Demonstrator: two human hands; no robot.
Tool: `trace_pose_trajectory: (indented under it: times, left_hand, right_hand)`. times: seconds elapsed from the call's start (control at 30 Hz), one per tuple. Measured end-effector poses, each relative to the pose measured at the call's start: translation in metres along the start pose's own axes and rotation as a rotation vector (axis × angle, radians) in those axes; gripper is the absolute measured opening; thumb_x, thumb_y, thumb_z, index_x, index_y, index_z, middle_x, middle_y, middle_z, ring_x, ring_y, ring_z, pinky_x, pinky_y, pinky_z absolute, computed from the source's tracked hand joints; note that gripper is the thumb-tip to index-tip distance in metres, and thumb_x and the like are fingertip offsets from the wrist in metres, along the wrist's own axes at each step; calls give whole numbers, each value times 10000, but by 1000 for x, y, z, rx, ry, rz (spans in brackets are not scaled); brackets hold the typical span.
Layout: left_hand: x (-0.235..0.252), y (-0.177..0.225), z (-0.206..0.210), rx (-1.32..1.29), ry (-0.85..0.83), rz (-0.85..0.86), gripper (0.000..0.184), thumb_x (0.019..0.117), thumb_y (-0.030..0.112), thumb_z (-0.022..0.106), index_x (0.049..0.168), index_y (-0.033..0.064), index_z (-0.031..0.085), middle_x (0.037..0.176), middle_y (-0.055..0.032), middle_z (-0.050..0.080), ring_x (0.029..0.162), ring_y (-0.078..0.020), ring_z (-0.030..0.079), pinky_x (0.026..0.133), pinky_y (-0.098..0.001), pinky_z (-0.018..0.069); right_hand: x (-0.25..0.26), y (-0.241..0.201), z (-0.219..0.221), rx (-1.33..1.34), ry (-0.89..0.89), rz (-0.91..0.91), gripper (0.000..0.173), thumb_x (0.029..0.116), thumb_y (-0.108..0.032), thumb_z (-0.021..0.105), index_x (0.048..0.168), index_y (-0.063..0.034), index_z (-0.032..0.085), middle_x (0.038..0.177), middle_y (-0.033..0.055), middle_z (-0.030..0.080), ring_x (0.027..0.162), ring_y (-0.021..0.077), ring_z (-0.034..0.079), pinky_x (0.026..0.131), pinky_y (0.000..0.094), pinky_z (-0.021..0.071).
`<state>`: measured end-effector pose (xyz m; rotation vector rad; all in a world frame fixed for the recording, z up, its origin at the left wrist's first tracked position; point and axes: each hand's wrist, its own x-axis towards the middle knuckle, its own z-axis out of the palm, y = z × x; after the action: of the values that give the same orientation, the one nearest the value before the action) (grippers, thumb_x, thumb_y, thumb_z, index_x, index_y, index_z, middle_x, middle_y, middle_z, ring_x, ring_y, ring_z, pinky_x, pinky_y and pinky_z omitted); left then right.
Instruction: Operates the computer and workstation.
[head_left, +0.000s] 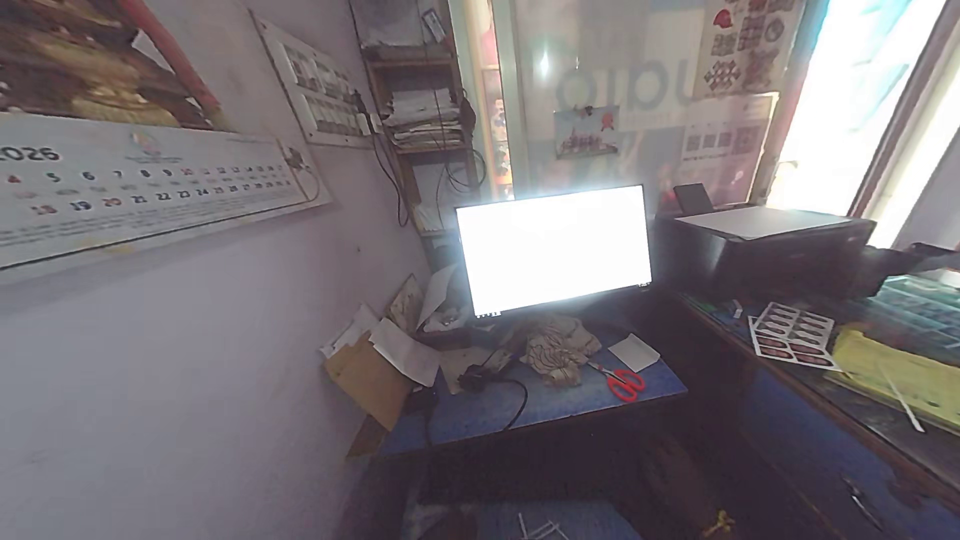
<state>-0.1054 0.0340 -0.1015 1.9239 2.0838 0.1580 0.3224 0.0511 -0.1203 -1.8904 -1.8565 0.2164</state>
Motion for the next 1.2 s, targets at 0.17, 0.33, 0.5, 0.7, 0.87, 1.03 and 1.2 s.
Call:
trace_pose_trajectory:
  times: [0.17, 0.33, 0.5, 0.7, 0.87, 1.03, 1.2]
  left_hand:
    - [8, -8, 12, -3, 41, 11, 593, 1066, 516, 369, 1224, 66, 720, 1191, -198, 730, 1146, -402, 682, 976, -623, 498]
    - [10, -5, 8, 20, -2, -30, 601, 1064, 541, 343, 1235, 95, 708, 1203, -181, 728, 1135, -409, 686, 946, -651, 503]
    - [5, 3, -1, -11, 58, -45, 581, 1045, 528, 414, 1179, 63, 734, 1157, -192, 741, 1127, -400, 692, 939, -639, 508]
    - [13, -17, 24, -7, 74, 24, 601, 1055, 545, 366, 1199, 94, 736, 1152, -177, 746, 1112, -402, 696, 944, -632, 512]
    - [11, -15, 23, -15, 105, 48, 591, 1053, 532, 381, 1160, 82, 750, 1117, -181, 755, 1090, -399, 706, 933, -632, 522]
    - [11, -15, 22, -1, 95, 48, 603, 1054, 536, 368, 1160, 73, 740, 1112, -196, 751, 1084, -416, 704, 922, -642, 519]
    - [14, -17, 24, -13, 84, 37, 608, 1052, 550, 355, 1191, 103, 742, 1147, -171, 751, 1115, -393, 699, 947, -633, 519]
  right_hand:
    - [-1, -2, -1, -32, -32, 25, 507, 1002, -341, 576, 1481, -175, 566, 1552, 143, 495, 1441, 325, 466, 1191, 480, 388]
    - [0, -11, -9, -53, -40, -7, 510, 1016, -288, 517, 1497, -121, 538, 1507, 224, 522, 1406, 425, 485, 1180, 541, 381]
    - [2, -7, -8, -61, -48, 14, 499, 1025, -334, 521, 1493, -162, 550, 1504, 176, 537, 1395, 349, 512, 1170, 474, 416]
    - [-7, -41, -38, -7, -144, 104, 488, 1042, -223, 510, 1506, -70, 507, 1554, 255, 450, 1451, 425, 427, 1193, 533, 366]
    - [-4, -9, -7, -37, 2, 41, 468, 1027, -287, 539, 1456, -105, 582, 1500, 208, 536, 1395, 382, 510, 1160, 505, 422]
    - [-6, -25, -24, -16, -100, 102, 504, 1035, -276, 515, 1512, -115, 508, 1561, 231, 449, 1453, 404, 429, 1191, 521, 375]
    - [0, 5, 5, -12, 20, 38, 480, 994, -304, 583, 1458, -182, 592, 1524, 171, 517, 1412, 347, 497, 1165, 490, 422]
